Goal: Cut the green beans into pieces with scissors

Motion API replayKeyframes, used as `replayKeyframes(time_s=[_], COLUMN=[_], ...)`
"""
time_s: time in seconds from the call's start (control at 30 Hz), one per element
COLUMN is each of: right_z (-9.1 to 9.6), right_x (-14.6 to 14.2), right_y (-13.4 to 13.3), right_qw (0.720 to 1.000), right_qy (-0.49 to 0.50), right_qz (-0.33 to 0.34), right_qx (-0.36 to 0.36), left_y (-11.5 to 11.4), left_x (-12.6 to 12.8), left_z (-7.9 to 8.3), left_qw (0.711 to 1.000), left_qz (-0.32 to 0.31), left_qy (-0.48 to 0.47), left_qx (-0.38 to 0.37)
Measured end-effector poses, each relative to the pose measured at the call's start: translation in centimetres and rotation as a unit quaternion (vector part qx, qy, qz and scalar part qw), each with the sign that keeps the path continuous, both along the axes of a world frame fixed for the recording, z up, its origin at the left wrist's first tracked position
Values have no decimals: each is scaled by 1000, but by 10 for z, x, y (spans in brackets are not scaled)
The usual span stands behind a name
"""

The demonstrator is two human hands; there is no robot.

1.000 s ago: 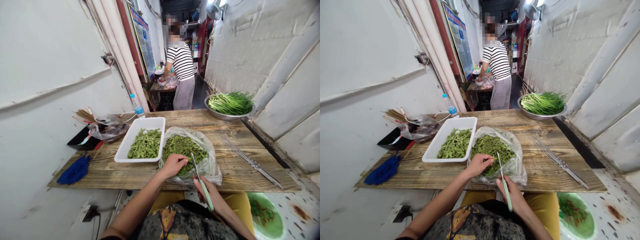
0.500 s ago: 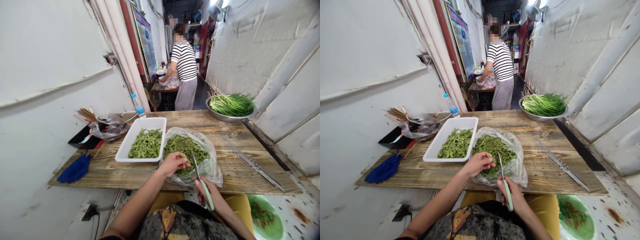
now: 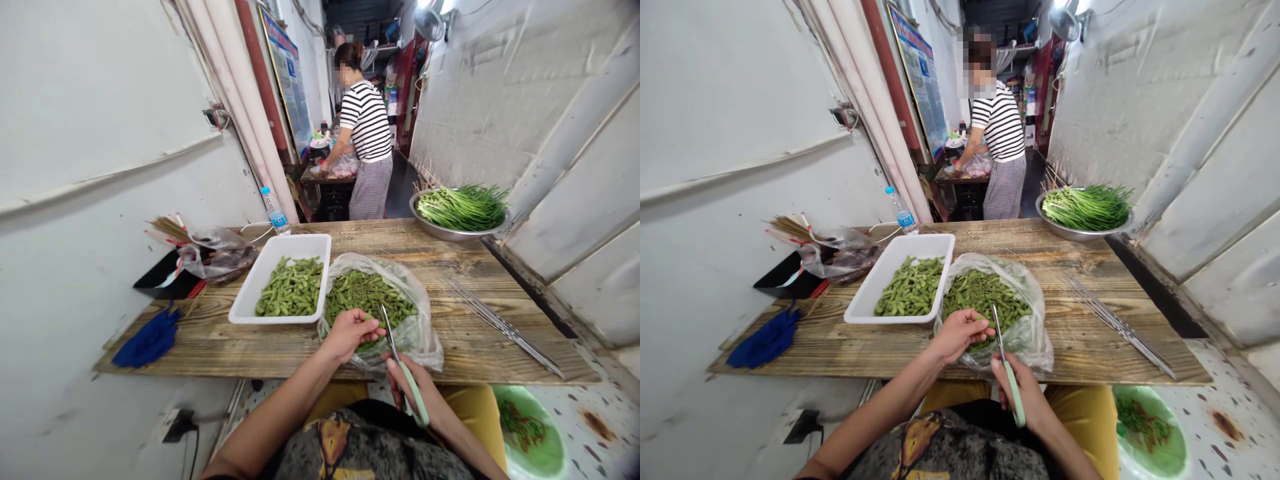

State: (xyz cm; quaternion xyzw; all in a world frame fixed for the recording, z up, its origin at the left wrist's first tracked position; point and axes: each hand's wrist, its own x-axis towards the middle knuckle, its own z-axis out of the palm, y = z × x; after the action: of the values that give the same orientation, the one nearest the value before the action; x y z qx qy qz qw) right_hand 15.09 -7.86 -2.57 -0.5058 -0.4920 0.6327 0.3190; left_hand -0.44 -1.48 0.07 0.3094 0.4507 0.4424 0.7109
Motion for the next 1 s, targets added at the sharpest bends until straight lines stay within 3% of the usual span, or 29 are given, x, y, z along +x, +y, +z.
replayKeyframes(time_s=[0.17,0.23,0.27,0.3,0.33,0.4,0.43,0.5,0.63,0.7,0.8,0.87,0.9,1.0], right_z=[-7,-10,-12,-15,-17,-21,-22,-24,-21,-20,-19,-16,-15,-11], right_x=[2,2,3,4,4,6,6,5,6,7,8,7,6,4], right_y=[0,1,2,2,3,4,4,4,3,2,0,-1,-1,-1], right_qw=[1000,1000,1000,1000,1000,999,999,999,998,998,999,999,999,1000], right_qy=[-25,-10,-1,7,12,13,13,20,33,36,35,27,24,19], right_qz=[2,-11,-17,-22,-25,-31,-34,-42,-48,-46,-39,-32,-28,-13], right_qx=[-9,-14,-13,-8,0,18,24,22,17,17,6,-6,-11,-14], left_y=[2,9,14,18,22,27,28,26,17,14,13,14,15,16], left_x=[-5,-24,-37,-51,-64,-84,-88,-81,-42,-29,-26,-28,-29,-27], left_z=[2,7,10,14,18,23,25,24,11,4,-2,-1,0,3], left_qw=[999,986,962,920,859,733,680,621,610,586,540,556,587,734], left_qz=[3,69,128,192,255,287,275,200,-59,-164,-204,-182,-166,-117], left_qy=[39,123,193,279,374,535,595,668,691,705,740,734,714,584], left_qx=[25,93,141,195,240,308,328,358,383,365,344,344,344,326])
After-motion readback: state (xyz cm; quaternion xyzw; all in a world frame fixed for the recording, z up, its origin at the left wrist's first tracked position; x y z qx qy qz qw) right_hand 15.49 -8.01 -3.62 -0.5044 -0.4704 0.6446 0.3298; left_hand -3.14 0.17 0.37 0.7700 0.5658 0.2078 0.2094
